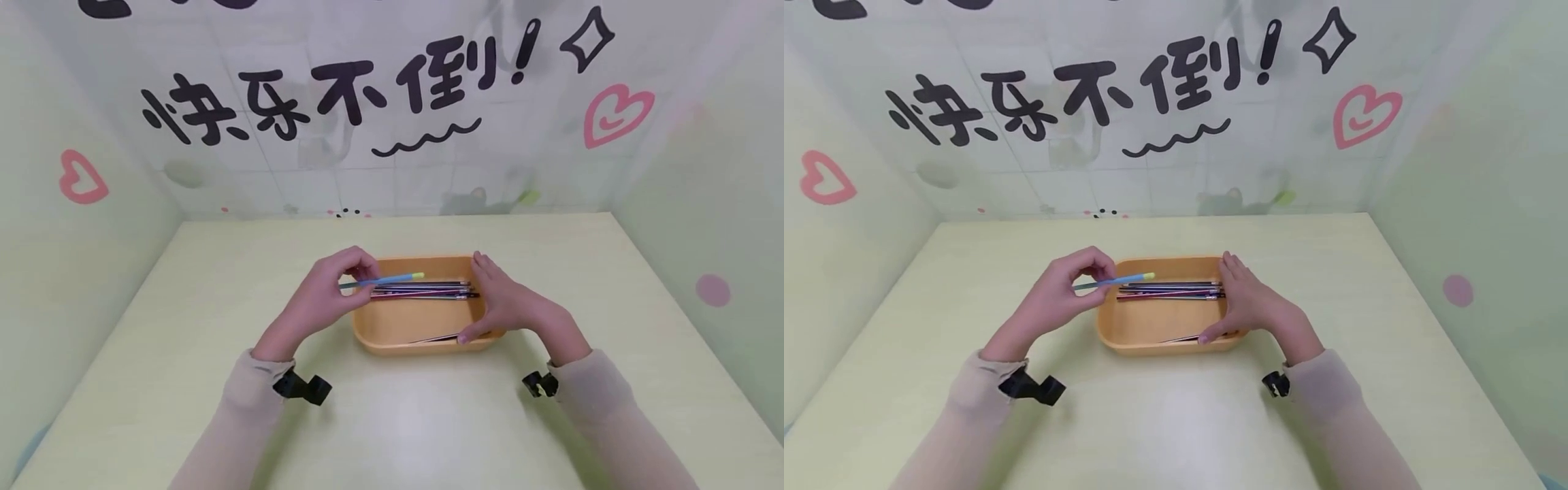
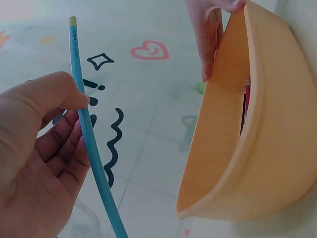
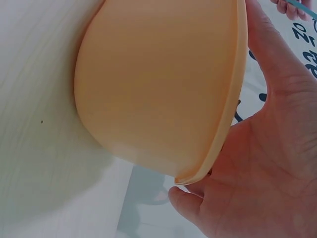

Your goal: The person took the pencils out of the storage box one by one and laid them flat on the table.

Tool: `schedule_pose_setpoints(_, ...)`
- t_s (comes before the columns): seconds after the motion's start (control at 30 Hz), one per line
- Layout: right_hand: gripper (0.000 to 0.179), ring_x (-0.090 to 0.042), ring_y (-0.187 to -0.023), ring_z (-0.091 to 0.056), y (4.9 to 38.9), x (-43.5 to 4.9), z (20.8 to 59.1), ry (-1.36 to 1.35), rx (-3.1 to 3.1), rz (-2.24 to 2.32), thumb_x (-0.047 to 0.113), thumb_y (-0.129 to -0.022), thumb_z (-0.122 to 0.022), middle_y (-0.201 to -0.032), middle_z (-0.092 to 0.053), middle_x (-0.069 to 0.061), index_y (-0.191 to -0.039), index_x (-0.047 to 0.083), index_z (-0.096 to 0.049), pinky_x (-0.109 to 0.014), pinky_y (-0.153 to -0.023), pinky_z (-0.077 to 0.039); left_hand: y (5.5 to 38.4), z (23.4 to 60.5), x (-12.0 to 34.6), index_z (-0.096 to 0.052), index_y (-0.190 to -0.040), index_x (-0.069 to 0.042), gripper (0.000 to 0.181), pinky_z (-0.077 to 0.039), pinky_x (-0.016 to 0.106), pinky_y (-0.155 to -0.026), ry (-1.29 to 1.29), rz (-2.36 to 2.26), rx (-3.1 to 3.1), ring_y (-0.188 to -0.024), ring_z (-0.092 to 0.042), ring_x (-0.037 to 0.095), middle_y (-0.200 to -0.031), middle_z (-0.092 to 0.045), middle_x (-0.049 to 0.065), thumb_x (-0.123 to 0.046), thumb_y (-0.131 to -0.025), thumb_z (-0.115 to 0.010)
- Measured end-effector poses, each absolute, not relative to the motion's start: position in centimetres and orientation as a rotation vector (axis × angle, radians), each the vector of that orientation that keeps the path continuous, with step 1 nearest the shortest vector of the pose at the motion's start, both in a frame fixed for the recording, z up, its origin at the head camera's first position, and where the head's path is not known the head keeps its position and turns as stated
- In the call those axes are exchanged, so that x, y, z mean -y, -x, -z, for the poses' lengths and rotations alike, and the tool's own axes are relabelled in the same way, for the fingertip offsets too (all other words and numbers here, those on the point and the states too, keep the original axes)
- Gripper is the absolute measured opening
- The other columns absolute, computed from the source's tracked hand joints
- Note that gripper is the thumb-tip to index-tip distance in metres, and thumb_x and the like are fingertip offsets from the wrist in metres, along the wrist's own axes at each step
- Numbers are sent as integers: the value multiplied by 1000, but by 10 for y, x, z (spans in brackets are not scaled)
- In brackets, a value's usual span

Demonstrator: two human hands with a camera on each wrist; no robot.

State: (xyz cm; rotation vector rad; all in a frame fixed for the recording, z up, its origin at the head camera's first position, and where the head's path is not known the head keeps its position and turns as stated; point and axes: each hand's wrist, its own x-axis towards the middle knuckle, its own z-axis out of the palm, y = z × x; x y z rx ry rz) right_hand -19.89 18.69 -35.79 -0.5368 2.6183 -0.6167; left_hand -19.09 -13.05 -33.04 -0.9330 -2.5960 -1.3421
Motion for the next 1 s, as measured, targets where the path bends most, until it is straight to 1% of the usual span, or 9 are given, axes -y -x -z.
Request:
schedule_pose_setpoints(0.03, 143, -39, -155, 10, 200, -186, 357, 544, -2622, 609, 58, -65, -87, -166, 12, -20, -157, -5, 3, -58, -124, -9, 191, 329, 135, -64, -100, -11, 20, -54, 31, -84, 926, 1332, 2600, -88, -60, 12, -96, -66, 1, 3, -86, -67)
schedule_pose_setpoints(0.23, 142, -39, -155, 9, 202, -184, 354, 544, -2628, 623, 57, -65, -87, -167, 11, -20, -156, -5, 2, -59, -124, -9, 193, 328, 159, -63, -99, -11, 20, -55, 31, -85, 882, 1293, 2622, -88, -60, 12, -94, -65, 0, 4, -86, -68)
schedule_pose_setpoints(0.47, 141, -42, -154, 8, 195, -184, 356, 553, -2612, 617, 58, -65, -86, -166, 10, -22, -156, -7, 1, -60, -123, -10, 191, 340, 191, -63, -98, -11, 22, -55, 26, -84, 773, 1235, 2675, -86, -60, 9, -92, -65, -2, 6, -86, -68)
schedule_pose_setpoints(0.63, 141, -42, -154, 9, 194, -185, 354, 553, -2615, 628, 59, -66, -85, -166, 11, -22, -156, -7, 2, -61, -122, -9, 196, 347, 211, -64, -97, -11, 21, -54, 22, -82, 734, 1191, 2657, -84, -60, 7, -92, -65, -2, 7, -86, -68)
schedule_pose_setpoints(0.83, 140, -42, -154, 9, 195, -186, 354, 554, -2606, 662, 58, -67, -85, -166, 11, -22, -156, -7, 2, -62, -122, -9, 200, 356, 230, -65, -98, -12, 18, -51, 21, -83, 647, 1180, 2687, -84, -58, 5, -93, -66, -2, 3, -88, -68)
schedule_pose_setpoints(1.0, 140, -41, -154, 10, 195, -184, 355, 571, -2597, 660, 59, -67, -84, -166, 12, -21, -156, -6, 2, -63, -122, -10, 201, 363, 247, -65, -98, -10, 18, -50, 17, -82, 604, 1155, 2702, -84, -58, 4, -93, -66, -1, 3, -88, -68)
